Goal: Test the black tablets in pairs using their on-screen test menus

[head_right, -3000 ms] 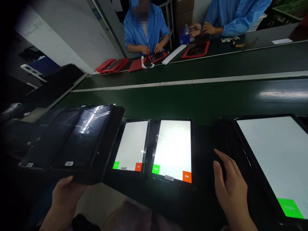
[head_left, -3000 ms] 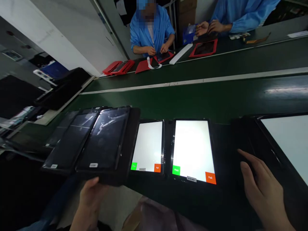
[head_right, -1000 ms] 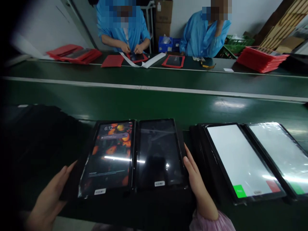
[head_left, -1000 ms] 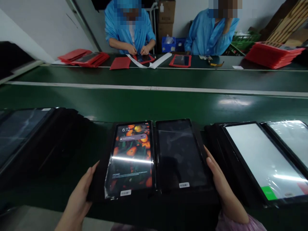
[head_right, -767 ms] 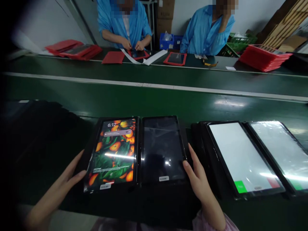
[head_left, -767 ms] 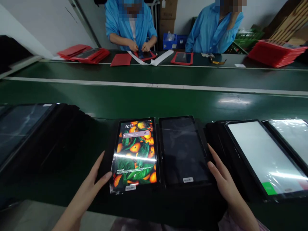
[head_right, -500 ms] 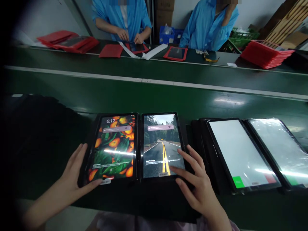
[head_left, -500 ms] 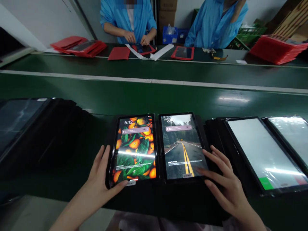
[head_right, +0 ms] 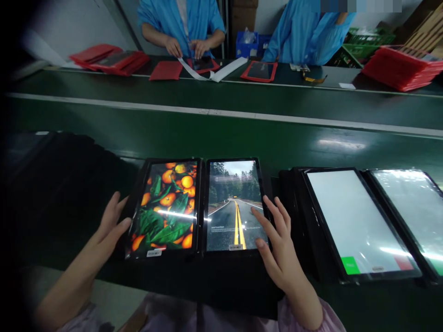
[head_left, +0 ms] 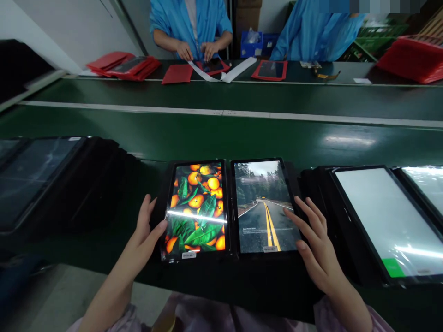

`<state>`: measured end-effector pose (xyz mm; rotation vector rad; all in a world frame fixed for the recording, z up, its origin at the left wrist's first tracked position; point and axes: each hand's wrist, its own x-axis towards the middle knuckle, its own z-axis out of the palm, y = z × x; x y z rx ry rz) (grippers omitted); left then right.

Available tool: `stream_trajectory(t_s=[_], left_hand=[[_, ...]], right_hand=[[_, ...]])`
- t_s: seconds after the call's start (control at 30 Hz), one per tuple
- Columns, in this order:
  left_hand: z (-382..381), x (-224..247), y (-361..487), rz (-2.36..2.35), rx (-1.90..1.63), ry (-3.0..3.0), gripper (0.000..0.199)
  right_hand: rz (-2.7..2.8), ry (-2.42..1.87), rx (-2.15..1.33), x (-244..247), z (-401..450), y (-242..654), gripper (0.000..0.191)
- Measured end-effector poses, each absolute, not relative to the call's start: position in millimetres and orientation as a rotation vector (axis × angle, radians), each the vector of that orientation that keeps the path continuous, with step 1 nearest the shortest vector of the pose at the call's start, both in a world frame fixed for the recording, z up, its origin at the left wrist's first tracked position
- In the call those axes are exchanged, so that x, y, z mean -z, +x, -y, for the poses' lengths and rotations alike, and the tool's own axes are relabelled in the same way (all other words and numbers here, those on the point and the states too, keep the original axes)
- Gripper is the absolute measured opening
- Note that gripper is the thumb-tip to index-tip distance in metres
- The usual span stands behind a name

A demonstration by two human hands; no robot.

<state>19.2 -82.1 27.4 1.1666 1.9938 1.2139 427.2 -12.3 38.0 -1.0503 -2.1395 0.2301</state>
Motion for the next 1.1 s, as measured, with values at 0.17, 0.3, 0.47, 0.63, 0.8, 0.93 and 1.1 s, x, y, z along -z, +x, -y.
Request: stream_trajectory(t_s=[0.17,0.3,0.47,0.63,0.8,0.93,1.1], left_hand=[[93,-33,9,-2.038,-1.055,1.21,0.104],[91,-36,-4,-2.04,-0.787,1.321,0.129],[99,-29,-9,-2.114,-0.724,1.484,0.133],[107,-29,7,-2.167,-0.561,1.59,0.134],[92,-40,28,-2.326,-0.663,1.382,0.129],[85,-45,29,-2.178,-0.946,1.21,0.113],[97,-47,20,-2.056,-0.959,1.221,0.114]], right_hand=[[2.157,-0.995,-0.227,-38,14,429,0.046],[2.148,-0.881,-0.206,-40,17,429,0.037],[2.175,-0.775,-0.22,-46,21,428,0.03],[2.204,-0.813,-0.22,-41,22,423,0.032],[2.126,-1.003,-0.182,-31,21,420,0.053],[2.123,-0.964,-0.19,-33,24,423,0.058],[2.106,-0.942,-0.172,-39,27,424,0.041]])
